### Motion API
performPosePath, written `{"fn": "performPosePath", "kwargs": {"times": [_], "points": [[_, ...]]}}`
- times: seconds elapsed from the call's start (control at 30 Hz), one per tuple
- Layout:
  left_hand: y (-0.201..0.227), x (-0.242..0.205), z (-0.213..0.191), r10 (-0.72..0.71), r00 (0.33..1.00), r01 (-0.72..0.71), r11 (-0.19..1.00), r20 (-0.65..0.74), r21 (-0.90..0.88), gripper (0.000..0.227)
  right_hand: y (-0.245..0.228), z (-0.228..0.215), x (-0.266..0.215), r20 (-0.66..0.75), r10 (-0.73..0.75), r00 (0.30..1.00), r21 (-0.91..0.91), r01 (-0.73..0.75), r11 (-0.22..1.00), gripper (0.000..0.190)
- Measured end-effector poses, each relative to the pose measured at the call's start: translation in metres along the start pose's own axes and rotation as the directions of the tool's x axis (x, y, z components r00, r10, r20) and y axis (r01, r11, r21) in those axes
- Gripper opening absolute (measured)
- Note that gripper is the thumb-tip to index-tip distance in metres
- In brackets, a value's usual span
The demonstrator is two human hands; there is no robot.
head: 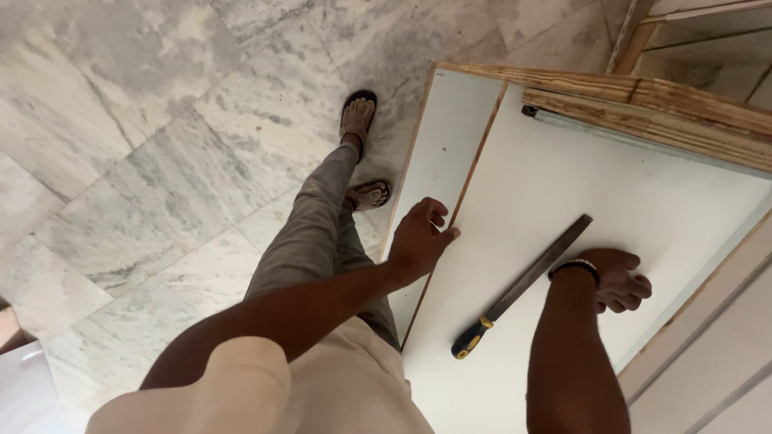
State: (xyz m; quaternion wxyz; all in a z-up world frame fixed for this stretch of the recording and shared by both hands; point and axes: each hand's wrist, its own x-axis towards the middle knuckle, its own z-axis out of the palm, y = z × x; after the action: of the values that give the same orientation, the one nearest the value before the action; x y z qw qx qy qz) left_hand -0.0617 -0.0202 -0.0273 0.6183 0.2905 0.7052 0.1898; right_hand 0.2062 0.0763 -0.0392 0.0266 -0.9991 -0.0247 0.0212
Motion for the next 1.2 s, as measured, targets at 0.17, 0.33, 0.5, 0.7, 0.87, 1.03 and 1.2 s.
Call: {"fn": "performPosePath", "kwargs": {"times": [0.17,0.33,0.5,0.7,0.87,1.03,1.2], "points": [[-0.007,0.003,-0.003,0.098,0.995,-0.096,0.991,0.028,-0.09,0.031,0.001,0.003,0.005,0.034,-0.006,0.999,-0.023,0.007,1.0,0.038],[-0.02,0.008,-0.004,0.024,0.987,-0.002,0.99,0.157,-0.141,0.027,0.0,0.009,0.009,0.024,0.049,0.999,-0.024,-0.048,0.999,0.036],[-0.021,0.006,-0.003,0.067,0.99,-0.049,0.989,0.126,-0.14,0.024,0.002,0.01,0.008,-0.003,0.044,0.999,0.043,-0.044,0.998,0.033],[-0.028,-0.009,-0.011,-0.006,0.979,0.022,0.997,0.203,-0.077,0.025,0.001,0.004,0.004,0.034,0.034,0.999,0.051,-0.035,0.998,0.035],[-0.028,-0.014,-0.015,-0.033,0.975,0.044,0.998,0.218,-0.045,0.028,-0.001,0.0,0.0,0.047,0.025,0.999,0.052,-0.028,0.998,0.037],[-0.011,0.004,-0.011,-0.023,0.982,0.043,0.993,0.186,-0.107,0.031,-0.001,0.0,0.0,0.026,0.015,1.0,0.049,-0.016,0.999,0.041],[0.007,0.027,-0.023,-0.086,0.964,0.09,0.996,0.25,-0.005,0.035,-0.006,-0.004,-0.004,0.022,0.019,1.0,-0.031,-0.018,0.999,0.043]]}}
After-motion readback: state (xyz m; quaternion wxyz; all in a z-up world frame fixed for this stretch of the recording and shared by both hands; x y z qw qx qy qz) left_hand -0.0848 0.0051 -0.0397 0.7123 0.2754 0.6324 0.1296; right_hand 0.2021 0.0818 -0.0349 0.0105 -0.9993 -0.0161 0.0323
